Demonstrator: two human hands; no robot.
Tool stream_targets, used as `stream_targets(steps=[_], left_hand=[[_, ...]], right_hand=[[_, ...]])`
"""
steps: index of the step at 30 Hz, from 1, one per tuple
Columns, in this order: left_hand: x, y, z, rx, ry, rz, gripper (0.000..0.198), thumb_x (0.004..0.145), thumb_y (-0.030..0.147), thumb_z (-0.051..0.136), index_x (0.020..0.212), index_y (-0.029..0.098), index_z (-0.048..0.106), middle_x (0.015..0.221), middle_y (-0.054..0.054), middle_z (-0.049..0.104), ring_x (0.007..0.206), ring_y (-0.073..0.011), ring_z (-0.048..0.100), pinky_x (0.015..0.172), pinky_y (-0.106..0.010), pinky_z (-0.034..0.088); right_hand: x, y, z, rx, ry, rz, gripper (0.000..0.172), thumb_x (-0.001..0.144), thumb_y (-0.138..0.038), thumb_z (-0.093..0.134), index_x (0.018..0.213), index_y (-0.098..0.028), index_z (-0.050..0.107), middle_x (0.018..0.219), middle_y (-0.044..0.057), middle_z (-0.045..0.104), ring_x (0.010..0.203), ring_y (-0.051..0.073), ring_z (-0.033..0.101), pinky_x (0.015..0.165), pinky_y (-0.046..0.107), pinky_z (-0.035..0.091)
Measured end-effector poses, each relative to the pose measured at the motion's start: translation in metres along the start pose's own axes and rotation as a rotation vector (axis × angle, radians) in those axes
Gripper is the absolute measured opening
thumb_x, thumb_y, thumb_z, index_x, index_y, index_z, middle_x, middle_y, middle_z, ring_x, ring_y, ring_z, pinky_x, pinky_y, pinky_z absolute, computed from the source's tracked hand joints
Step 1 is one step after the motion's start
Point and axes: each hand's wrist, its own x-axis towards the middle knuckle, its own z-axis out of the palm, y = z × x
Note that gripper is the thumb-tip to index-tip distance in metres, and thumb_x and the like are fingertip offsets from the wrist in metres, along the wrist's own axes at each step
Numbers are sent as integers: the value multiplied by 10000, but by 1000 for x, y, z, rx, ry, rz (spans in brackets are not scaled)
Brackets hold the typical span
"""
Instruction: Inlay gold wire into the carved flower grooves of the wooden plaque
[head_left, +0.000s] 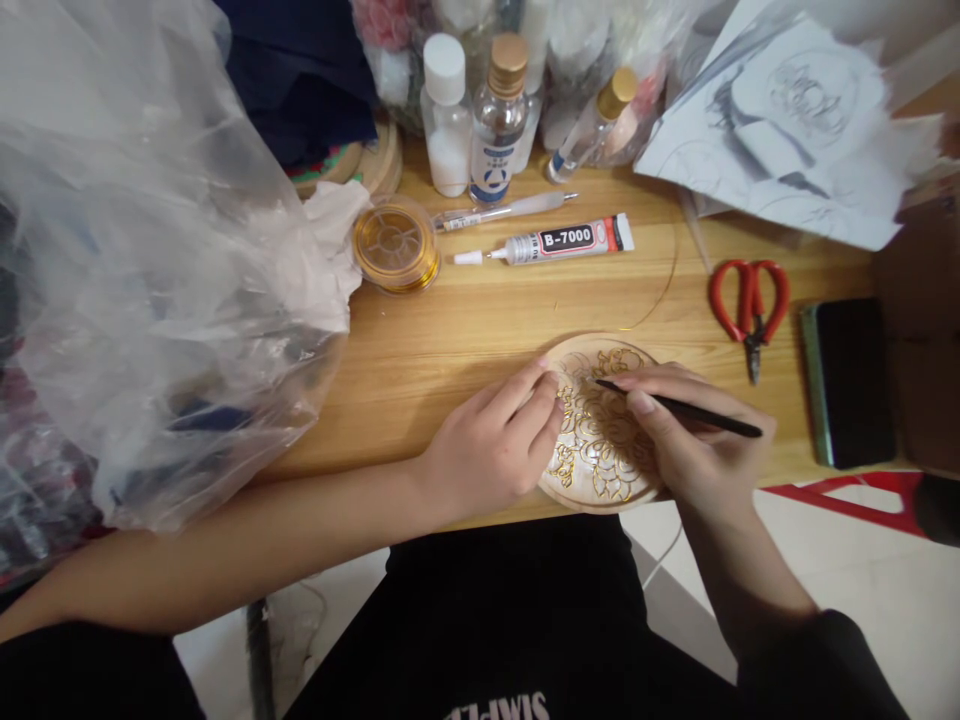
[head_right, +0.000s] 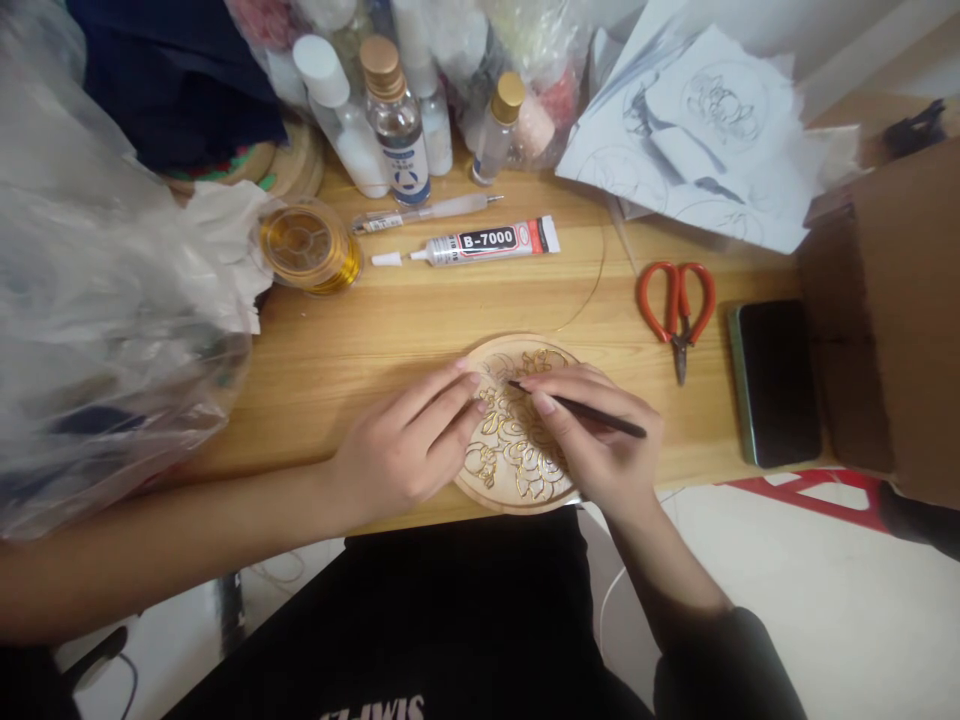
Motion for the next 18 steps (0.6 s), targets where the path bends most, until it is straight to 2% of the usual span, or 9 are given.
stream_targets(steps=[5, 11, 15, 18], left_hand=[[-1, -1, -1, 2, -19, -1, 221, 916, 163, 516, 1061, 33, 620, 1148, -193, 653, 1163, -297, 591, 855, -369, 589], [0, -4, 0, -41, -26, 22, 218, 897, 144, 528, 1044, 11, 617, 1089, -168, 678, 1102, -245, 622, 978, -393, 545], [3, -3, 0, -63, -33, -60, 332, 914, 232, 515, 1152, 10, 582, 1171, -182, 643, 1138, -281, 587, 899, -415, 554], [5, -2, 0, -45, -74, -75, 381, 931, 306, 489, 1184, 36, 575, 1201, -179, 627, 1131, -286, 572, 873, -416, 531]], right_hand=[[0, 4, 1, 60, 92, -34, 167, 788, -168, 693, 869, -305, 745, 814, -3, 752, 769, 193, 689, 726, 387, 559], [1, 4, -12, -7, 214, -23, 164, 781, -149, 695, 849, -288, 749, 816, -2, 747, 777, 191, 695, 741, 379, 558], [-2, 19, -26, 10, 401, -7, 193, 738, -108, 721, 787, -287, 771, 774, 15, 748, 724, 200, 692, 703, 367, 544], [-6, 31, -32, 9, 474, 42, 149, 723, -134, 744, 757, -276, 775, 758, 28, 750, 706, 204, 694, 663, 356, 539]])
